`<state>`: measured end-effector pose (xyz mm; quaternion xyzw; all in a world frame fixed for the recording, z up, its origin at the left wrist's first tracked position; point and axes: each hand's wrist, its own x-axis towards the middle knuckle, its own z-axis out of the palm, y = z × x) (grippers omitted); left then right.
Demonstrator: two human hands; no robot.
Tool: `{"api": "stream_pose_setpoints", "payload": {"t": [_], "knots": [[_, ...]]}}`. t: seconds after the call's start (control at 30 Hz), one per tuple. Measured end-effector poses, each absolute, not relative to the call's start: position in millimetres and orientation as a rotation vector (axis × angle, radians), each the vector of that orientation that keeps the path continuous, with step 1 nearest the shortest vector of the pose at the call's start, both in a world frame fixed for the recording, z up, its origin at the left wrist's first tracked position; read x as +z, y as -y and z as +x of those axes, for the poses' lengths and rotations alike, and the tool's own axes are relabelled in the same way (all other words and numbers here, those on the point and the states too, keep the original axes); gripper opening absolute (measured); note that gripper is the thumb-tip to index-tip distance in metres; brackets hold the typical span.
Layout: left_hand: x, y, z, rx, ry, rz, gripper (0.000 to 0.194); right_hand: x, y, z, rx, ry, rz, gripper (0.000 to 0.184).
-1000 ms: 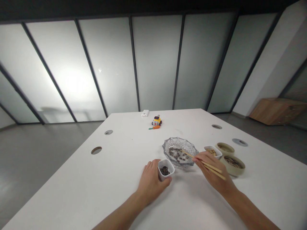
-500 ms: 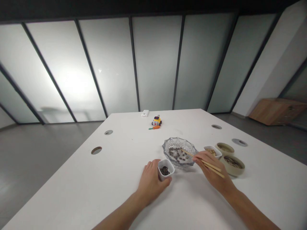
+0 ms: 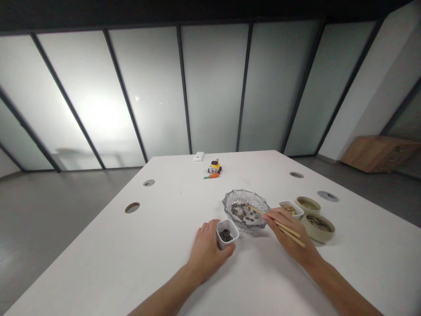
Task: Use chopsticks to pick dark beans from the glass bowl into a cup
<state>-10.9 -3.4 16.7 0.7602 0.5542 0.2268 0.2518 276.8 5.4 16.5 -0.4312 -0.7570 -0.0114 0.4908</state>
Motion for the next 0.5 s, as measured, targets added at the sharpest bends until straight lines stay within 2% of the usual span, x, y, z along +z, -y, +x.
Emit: {"api": "stream_pose_setpoints", "payload": {"t": [0.2,0.5], "knots": [[15.0,2.6,-11.2,0.625,-1.497,2.07,0.04,15.0,-5.0,276.2,-0.013,1.801,-1.109,0.025],[16.7,3.7,-10.4,0.636,-1.488,2.066,0.04,13.1,-5.0,277.3,0.019,1.802,-1.087,0.023]]}}
